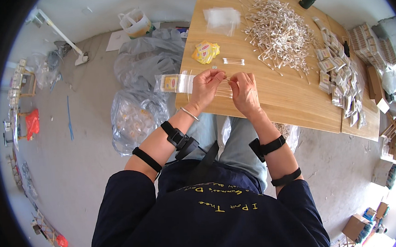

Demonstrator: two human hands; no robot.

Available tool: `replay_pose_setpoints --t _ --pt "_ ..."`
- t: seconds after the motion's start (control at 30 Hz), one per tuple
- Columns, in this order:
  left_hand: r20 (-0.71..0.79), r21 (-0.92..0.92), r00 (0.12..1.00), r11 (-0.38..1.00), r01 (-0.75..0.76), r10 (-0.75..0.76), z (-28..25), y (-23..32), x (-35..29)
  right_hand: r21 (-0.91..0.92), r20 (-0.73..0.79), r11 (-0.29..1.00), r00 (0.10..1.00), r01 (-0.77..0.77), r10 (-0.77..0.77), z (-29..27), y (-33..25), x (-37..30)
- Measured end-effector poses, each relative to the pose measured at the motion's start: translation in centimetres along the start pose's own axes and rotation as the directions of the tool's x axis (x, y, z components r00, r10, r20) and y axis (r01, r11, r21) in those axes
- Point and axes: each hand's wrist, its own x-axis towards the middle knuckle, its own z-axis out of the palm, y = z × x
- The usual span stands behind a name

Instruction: Picking up cotton swabs from a pile and placing them into small clear plastic bags.

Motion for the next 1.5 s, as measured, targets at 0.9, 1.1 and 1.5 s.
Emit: replay_pose_setpoints --t 0.9,1.1,1.5 --pt "0.144 -0.247 0.99 0.968 0.044 -0.008 2.9 5.6 -1.4 0.598 0.215 0.713 0.931 -0.365 0.296 -5.3 -4.7 -1.1" --pt "0.118 -0.182 0.992 0.983 -0.019 0.041 3.1 5.6 -1.4 0.682 0.242 0.618 0.918 -0.391 0.313 -5.8 -4.5 -1.5" --pt "0.33 0.279 0.902 0.942 0.189 -0.279 1.4 5.7 -2.4 0.721 0.271 0.566 0.914 -0.401 0.302 -7.2 -3.9 -1.9"
